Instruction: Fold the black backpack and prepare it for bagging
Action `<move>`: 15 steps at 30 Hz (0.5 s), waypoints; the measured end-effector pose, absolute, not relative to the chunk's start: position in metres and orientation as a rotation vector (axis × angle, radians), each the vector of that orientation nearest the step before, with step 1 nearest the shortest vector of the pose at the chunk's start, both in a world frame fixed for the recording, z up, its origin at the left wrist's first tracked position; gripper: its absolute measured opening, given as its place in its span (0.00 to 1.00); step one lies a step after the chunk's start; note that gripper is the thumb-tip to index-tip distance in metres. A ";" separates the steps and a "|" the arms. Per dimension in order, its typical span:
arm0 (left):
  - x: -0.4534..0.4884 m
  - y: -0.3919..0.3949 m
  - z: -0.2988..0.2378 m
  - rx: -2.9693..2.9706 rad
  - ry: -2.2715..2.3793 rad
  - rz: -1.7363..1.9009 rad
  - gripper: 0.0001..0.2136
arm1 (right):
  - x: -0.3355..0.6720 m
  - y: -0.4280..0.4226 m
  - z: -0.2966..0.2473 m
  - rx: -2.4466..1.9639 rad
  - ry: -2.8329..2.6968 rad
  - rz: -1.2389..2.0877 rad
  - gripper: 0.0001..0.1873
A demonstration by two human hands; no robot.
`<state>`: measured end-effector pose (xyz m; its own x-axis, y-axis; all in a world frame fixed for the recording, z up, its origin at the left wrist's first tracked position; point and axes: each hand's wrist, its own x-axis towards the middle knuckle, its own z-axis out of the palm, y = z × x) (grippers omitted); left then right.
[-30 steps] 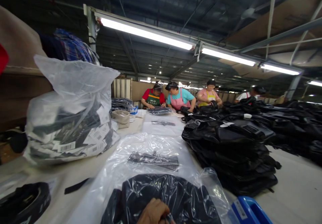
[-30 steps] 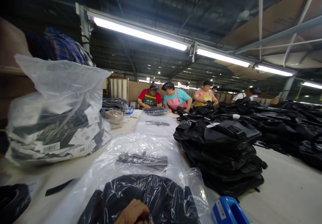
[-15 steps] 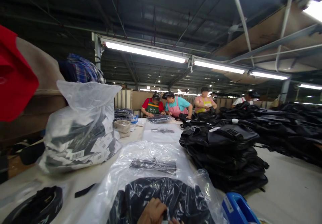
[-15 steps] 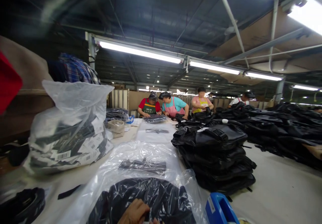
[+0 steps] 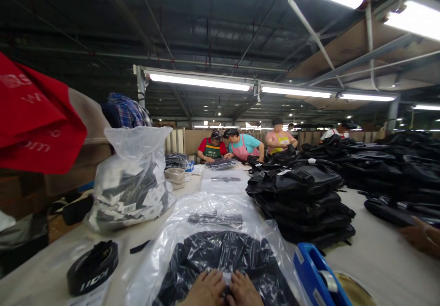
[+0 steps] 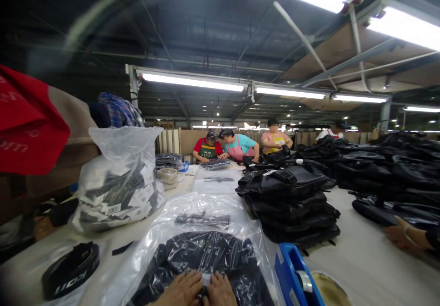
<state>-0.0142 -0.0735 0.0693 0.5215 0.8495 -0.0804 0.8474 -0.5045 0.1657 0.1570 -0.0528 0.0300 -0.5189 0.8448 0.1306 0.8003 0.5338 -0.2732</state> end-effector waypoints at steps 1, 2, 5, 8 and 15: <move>-0.016 -0.082 0.076 2.545 1.474 -0.009 0.20 | 0.158 -0.057 0.036 -1.380 -2.547 0.283 0.20; -0.017 -0.090 0.083 2.516 1.493 -0.028 0.22 | 0.159 -0.062 0.043 -1.375 -2.570 0.304 0.21; -0.019 -0.107 0.102 2.438 1.554 -0.063 0.25 | 0.172 -0.080 0.068 -1.360 -2.644 0.361 0.23; -0.026 -0.113 0.111 2.379 1.583 -0.100 0.26 | 0.194 -0.097 0.089 -1.416 -2.698 0.399 0.26; -0.052 -0.140 0.126 2.309 1.649 -0.119 0.26 | 0.248 -0.126 0.096 -1.618 -2.622 0.381 0.26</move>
<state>-0.0516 -0.1402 0.1256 0.3375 0.9104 -0.2391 0.9354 -0.2959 0.1936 0.2480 -0.1263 0.0956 -0.4562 0.8847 -0.0960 0.8754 0.4269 -0.2266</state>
